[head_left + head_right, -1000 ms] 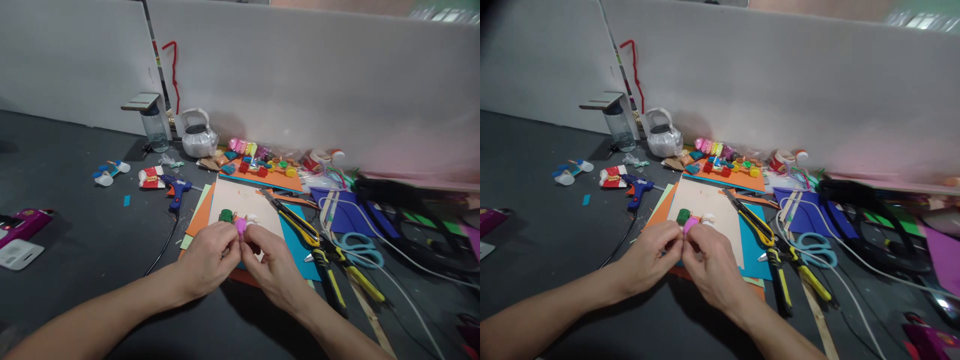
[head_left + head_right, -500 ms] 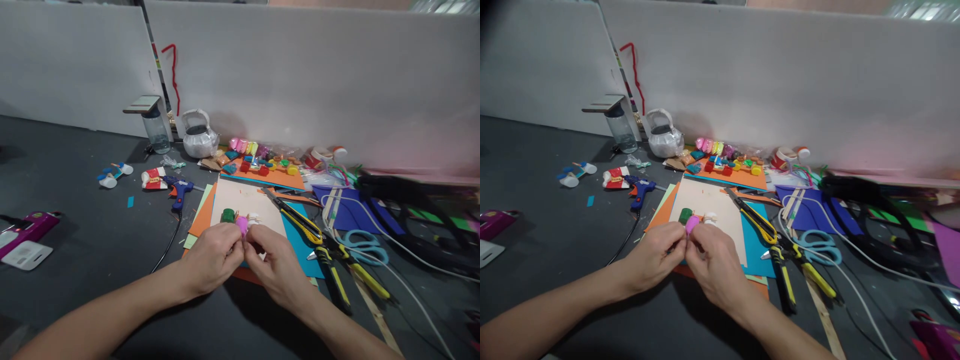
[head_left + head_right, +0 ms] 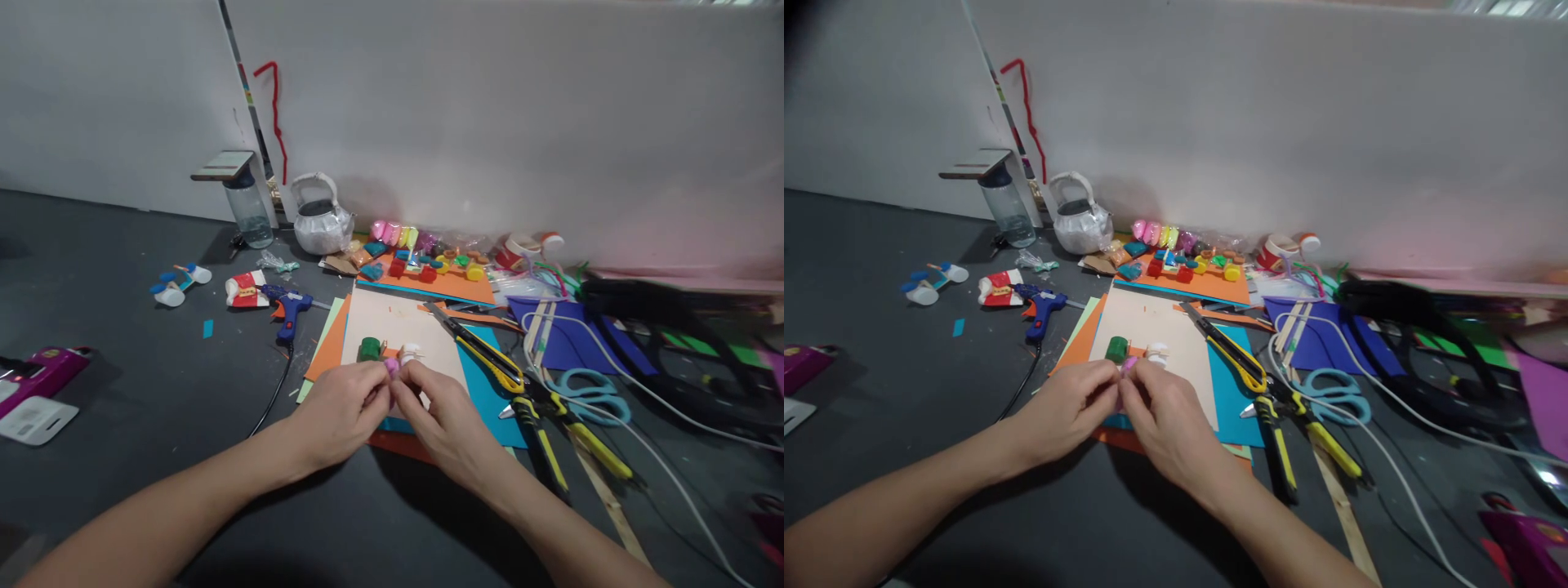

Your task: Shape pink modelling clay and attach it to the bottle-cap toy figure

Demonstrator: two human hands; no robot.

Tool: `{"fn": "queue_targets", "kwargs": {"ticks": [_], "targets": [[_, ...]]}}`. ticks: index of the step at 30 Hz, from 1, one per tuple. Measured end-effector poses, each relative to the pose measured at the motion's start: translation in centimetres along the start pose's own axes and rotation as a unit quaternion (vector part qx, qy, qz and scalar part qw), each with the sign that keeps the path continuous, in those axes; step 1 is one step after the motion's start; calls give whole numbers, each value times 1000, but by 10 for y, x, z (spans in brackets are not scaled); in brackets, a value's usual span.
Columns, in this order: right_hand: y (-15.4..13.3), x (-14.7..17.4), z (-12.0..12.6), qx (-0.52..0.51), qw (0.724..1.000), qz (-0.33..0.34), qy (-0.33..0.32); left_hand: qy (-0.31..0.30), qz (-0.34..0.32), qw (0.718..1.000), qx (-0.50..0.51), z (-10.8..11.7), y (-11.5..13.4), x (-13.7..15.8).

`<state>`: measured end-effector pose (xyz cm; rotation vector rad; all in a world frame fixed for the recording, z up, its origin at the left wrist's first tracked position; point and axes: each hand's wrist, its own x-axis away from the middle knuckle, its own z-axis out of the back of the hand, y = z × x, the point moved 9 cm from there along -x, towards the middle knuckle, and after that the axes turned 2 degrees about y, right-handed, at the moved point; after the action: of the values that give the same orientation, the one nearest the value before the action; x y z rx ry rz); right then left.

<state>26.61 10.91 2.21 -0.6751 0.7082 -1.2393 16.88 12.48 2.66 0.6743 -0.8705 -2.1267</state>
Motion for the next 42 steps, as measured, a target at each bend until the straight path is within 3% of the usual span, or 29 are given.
{"fn": "queue_targets", "kwargs": {"ticks": [12, 19, 28, 33, 39, 42], "targets": [[-5, -6, -3, -123, 992, -11, -20, 24, -14, 996, 83, 6, 4, 0], [-4, -4, -2, -75, 997, 15, 6, -4, -15, 999, 52, 1, 6, 0], [-10, -1, -10, -27, 996, 74, -32, -41, 48, 998, -20, -1, 0, 1], [-21, 0, -3, -50, 994, 93, -22, -35, 36, 994, 99, -4, 5, 2], [-26, 2, 4, -107, 990, 86, -13, -52, 86, 960, 263, -5, 0, 2], [-26, 2, 8, -119, 990, 79, -14, -74, 77, 955, 278, -2, 2, 1]]}}
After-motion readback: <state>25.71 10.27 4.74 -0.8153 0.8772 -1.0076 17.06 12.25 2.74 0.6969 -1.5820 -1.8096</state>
